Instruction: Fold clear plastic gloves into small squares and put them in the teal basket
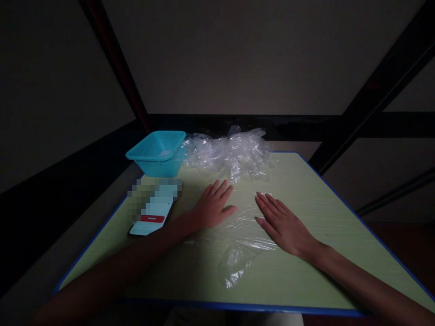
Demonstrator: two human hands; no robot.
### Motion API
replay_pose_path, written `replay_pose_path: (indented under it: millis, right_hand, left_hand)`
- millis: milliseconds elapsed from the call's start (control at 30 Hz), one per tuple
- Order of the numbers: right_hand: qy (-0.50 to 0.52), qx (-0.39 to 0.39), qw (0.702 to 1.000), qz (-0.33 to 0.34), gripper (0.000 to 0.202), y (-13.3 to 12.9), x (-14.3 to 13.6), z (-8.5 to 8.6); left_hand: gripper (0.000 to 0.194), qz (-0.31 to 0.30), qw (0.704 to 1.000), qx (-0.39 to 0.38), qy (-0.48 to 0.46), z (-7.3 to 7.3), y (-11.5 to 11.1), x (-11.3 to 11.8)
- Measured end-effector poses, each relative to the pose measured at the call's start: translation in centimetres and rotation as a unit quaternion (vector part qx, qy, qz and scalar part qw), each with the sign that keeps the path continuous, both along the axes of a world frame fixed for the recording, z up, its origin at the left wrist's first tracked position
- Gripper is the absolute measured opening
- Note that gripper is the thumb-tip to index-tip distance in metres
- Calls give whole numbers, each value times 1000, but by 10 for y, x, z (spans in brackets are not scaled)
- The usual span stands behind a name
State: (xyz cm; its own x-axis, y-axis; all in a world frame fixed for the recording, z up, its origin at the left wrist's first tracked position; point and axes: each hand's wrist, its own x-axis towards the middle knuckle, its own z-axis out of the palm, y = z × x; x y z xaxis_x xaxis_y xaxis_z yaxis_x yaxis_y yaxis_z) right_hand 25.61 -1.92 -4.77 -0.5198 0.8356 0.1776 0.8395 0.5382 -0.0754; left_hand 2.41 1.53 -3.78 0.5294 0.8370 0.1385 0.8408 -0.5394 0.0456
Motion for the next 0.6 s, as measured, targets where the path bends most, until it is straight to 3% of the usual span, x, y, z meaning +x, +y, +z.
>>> replay_pose_path:
  millis: [167,267,367,500,600]
  right_hand:
    - [-4,-26,1000,-8,62,3,-3,10]
    - [21,-24,999,-4,63,5,-10,25]
    - [70,-24,997,37,55,-1,-14,42]
    - [83,-78,977,180,29,-20,-8,58]
    - [62,-120,961,240,24,-33,-2,61]
  left_hand:
    - [59,-39,998,49,-9,19,-4,7]
    - [46,-89,990,100,-55,41,-15,16]
    - [25,-136,986,73,-63,55,-38,22]
    - [12,-215,976,-10,-24,50,-77,13]
    - [14,-224,972,-58,-42,38,-99,2]
